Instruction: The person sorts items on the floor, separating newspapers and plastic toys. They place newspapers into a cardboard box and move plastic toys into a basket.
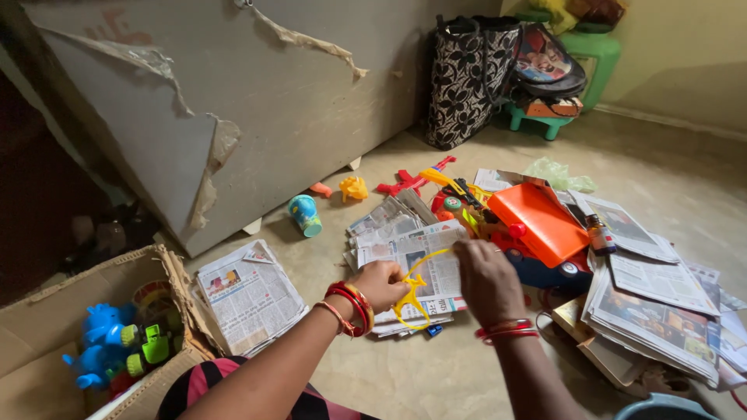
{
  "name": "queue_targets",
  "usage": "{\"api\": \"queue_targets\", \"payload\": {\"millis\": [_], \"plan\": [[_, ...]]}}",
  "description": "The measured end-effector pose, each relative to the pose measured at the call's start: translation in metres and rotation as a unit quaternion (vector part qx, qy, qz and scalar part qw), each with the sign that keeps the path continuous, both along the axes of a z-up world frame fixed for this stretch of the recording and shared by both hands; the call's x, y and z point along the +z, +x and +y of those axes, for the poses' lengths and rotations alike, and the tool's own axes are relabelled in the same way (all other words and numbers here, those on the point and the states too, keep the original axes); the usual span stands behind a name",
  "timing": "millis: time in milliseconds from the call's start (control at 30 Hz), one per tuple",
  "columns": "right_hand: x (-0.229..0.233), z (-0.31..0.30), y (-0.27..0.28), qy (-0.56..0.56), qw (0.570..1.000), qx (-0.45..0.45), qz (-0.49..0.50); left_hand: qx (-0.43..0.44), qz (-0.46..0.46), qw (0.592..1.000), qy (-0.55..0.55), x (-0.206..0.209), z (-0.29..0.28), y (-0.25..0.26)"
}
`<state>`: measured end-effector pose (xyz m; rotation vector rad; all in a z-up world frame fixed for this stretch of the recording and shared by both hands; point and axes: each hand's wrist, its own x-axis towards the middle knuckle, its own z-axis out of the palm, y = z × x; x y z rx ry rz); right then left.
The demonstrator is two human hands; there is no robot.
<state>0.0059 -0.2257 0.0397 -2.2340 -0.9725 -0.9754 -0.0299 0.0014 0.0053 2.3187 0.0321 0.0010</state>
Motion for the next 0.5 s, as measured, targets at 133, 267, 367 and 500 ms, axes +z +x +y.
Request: {"api": "queue_targets", "payload": {"millis": [133,267,367,500], "plan": [[0.009,-0.008,-0.005,0.029,0.999,-0.034,-0.024,0.042,-0.031,0.998,-0.024,-0.013,0.003,0.004],[0.0,0.004,-0.005,0.104,0.986,-0.033,0.128,0.107,0.008,0.972,-0.207,-0.016,-0.003,0.013],[-0.018,0.015,0.006,0.221,0.892,0.011,0.395,0.094,0.07,0.937,-0.328,-0.021,-0.001,0.012],[-0.048,0.023,0.022,0.288,0.773,0.085,0.559,0.089,0.095,0.922,-0.365,-0.028,-0.001,0.01]]}}
